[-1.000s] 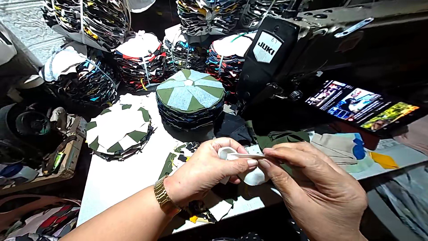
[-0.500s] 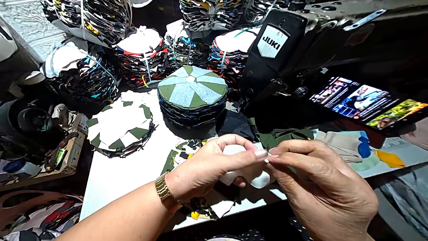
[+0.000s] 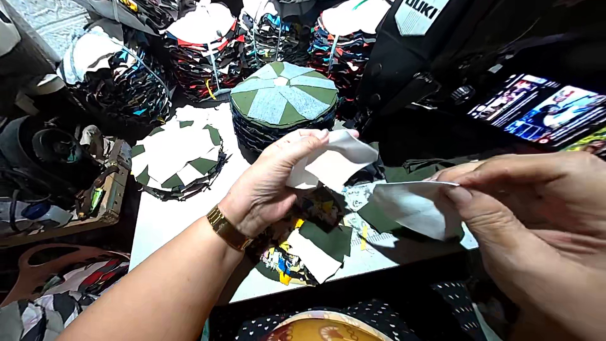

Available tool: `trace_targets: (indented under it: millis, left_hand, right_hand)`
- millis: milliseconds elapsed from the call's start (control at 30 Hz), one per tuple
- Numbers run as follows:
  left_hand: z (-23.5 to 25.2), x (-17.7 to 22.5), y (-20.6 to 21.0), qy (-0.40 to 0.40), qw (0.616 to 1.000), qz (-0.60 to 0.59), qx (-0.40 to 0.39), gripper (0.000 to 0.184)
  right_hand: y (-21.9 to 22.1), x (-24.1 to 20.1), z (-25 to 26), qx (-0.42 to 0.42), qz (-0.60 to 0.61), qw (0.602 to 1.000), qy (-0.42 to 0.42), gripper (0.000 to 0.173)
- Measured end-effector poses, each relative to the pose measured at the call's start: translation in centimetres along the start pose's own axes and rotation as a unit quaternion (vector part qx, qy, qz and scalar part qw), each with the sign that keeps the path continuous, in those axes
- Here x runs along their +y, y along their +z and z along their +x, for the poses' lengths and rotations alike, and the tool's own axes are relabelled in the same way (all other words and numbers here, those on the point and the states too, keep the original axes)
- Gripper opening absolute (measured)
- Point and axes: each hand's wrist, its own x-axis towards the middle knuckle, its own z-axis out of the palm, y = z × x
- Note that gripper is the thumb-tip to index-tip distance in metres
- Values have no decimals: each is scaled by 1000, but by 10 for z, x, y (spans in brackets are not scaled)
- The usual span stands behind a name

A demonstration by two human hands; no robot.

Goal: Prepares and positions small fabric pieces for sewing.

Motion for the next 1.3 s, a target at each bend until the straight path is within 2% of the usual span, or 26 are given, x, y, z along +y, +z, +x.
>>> trace_targets:
  millis: [100,233,333,467,500,567,600,733,900,1000,1167,1300]
  left_hand:
    - [-1,3,4,-20,999,-27,33,10]
    - [-1,2,1,-58,998,-22,-6,10]
    - [0,4,-5,-74,988,100,-92,13]
    - [-2,11,-10,-55,938,256,-226,32]
    - [-2,12,-11,-43,925,287,-247,28]
    - [-2,14,-15,-26,896,345,-277,7]
    - [-1,17,-17,-20,886,368,-282,5]
    - [3,28,-30,-28,872,407,-272,22]
    - [6,30,-26,-36,787,560,-255,25]
    - [7,24,-20,-34,735,641,-216,28]
    - [6,14,-17,-45,683,708,-173,31]
    - [5,14,-16,-35,671,724,-155,31]
  right_hand:
    - [-3,0,-2,-28,-45,997,48,17]
    - [8,-6,-3,-57,-44,993,95,23]
    - [17,-14,1,-65,1,993,95,26]
    - [37,-28,8,-36,91,992,73,24]
    - [41,-29,9,-34,106,992,64,22]
    - [46,-29,10,-35,115,991,63,23]
    - [47,-29,10,-37,113,990,71,24]
    - [48,-23,4,-47,121,984,122,32]
    - [61,-10,-11,-35,35,989,142,30]
    - [65,0,-14,-50,-31,991,118,28]
    - [69,8,-11,-92,-109,989,32,22]
    - [69,7,-9,-109,-160,981,-11,18]
